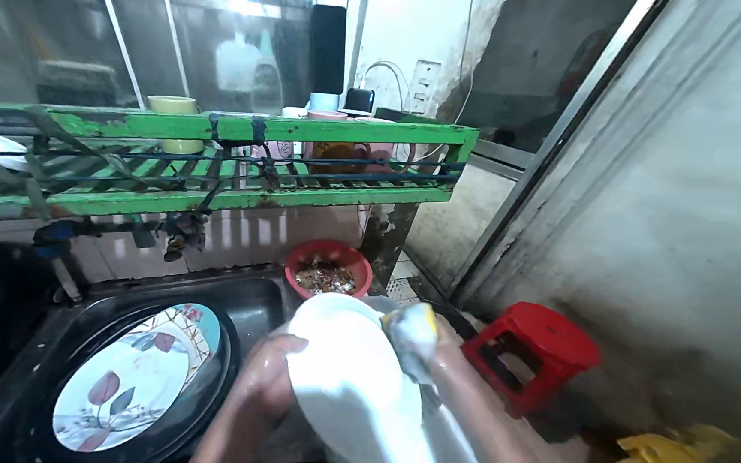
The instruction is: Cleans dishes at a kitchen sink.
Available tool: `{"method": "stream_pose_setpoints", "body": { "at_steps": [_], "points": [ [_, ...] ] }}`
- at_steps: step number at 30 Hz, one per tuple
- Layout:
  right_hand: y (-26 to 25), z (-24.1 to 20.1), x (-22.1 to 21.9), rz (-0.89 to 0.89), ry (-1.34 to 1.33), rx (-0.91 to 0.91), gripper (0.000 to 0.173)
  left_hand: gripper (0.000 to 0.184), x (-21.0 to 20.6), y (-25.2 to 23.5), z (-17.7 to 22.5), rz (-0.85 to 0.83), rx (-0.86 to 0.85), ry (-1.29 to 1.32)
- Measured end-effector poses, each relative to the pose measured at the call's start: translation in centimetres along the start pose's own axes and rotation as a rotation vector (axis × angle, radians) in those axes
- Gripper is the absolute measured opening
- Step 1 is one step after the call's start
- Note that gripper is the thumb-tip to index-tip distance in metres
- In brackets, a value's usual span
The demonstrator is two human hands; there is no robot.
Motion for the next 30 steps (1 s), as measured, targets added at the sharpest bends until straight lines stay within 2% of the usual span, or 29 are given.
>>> {"method": "stream_pose_setpoints", "body": {
  "at_steps": [1, 3, 5, 6, 8, 9, 11, 13, 14, 16, 18, 19, 20, 21, 23, 25, 27, 30],
  "points": [
    [1.0, -1.0, -1.1, 0.050, 0.180, 0.004, 0.067, 0.042, -0.9, -0.1, -1.1, -0.077, 0.029, -0.071],
    [3.9, -4.0, -4.2, 0.023, 0.360, 0.227, 0.069, 0.054, -2.3, 0.2, -3.4, -0.215, 0.059, -0.206],
    [6.5, -6.8, -6.8, -0.084, 0.450, 0.490, 0.071, 0.036, -3.1, 1.0, -5.1, -0.290, 0.027, -0.272],
    [6.8, -7.3, -6.9, -0.102, 0.460, 0.539, 0.072, 0.035, -3.1, 1.4, -5.5, -0.283, 0.026, -0.312],
    [4.9, -6.1, -4.1, -0.015, 0.373, 0.433, 0.073, 0.057, -3.0, 2.0, -6.2, -0.250, 0.068, -0.454],
    [3.5, -5.0, -1.9, 0.054, 0.320, 0.286, 0.075, 0.065, -2.6, 2.2, -6.9, -0.252, 0.096, -0.516],
    [1.0, -2.0, 1.8, 0.147, 0.192, -0.007, 0.075, 0.068, -1.4, 2.6, -8.0, -0.241, 0.147, -0.575],
    [1.0, -1.0, 2.6, 0.172, 0.159, -0.039, 0.074, 0.069, -1.2, 2.9, -8.8, -0.281, 0.226, -0.658],
    [1.9, -1.6, 1.9, 0.150, 0.193, 0.026, 0.075, 0.068, -1.5, 3.1, -9.1, -0.304, 0.277, -0.697],
    [4.6, -4.0, -1.2, 0.031, 0.338, 0.272, 0.071, 0.055, -2.8, 3.3, -9.3, -0.359, 0.339, -0.740],
    [7.5, -5.5, -4.5, -0.099, 0.471, 0.518, 0.070, 0.038, -3.9, 3.6, -8.9, -0.366, 0.322, -0.784],
    [7.9, -5.2, -4.7, -0.079, 0.486, 0.582, 0.069, 0.037, -4.0, 3.7, -9.0, -0.378, 0.312, -0.829],
    [7.3, -4.0, -3.7, -0.059, 0.451, 0.508, 0.069, 0.039, -3.8, 3.9, -9.5, -0.402, 0.314, -0.883],
    [6.1, -2.1, -1.9, -0.022, 0.386, 0.357, 0.073, 0.051, -3.1, 4.3, -10.2, -0.417, 0.352, -0.900],
    [3.6, 1.9, 2.0, 0.053, 0.242, 0.011, 0.077, 0.062, -1.7, 5.2, -11.7, -0.388, 0.403, -0.841],
    [2.8, 3.0, 3.6, 0.100, 0.211, -0.113, 0.076, 0.058, -1.7, 5.6, -12.3, -0.393, 0.425, -0.792],
    [4.5, 0.2, 1.6, 0.023, 0.337, 0.009, 0.074, 0.049, -2.8, 5.3, -12.2, -0.426, 0.461, -0.814],
    [7.7, -3.9, -3.9, -0.163, 0.490, 0.421, 0.068, 0.032, -3.9, 4.6, -11.0, -0.356, 0.395, -0.763]
  ]
}}
Point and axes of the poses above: each hand's wrist, its own y-axis away from the middle knuckle, its own x-axis out of the back of the hand, z = x × y, the point moved 9 cm from there along -y, towards the middle knuckle, and after that the axes turned 5 degrees about -x, right-handed, at the moved point
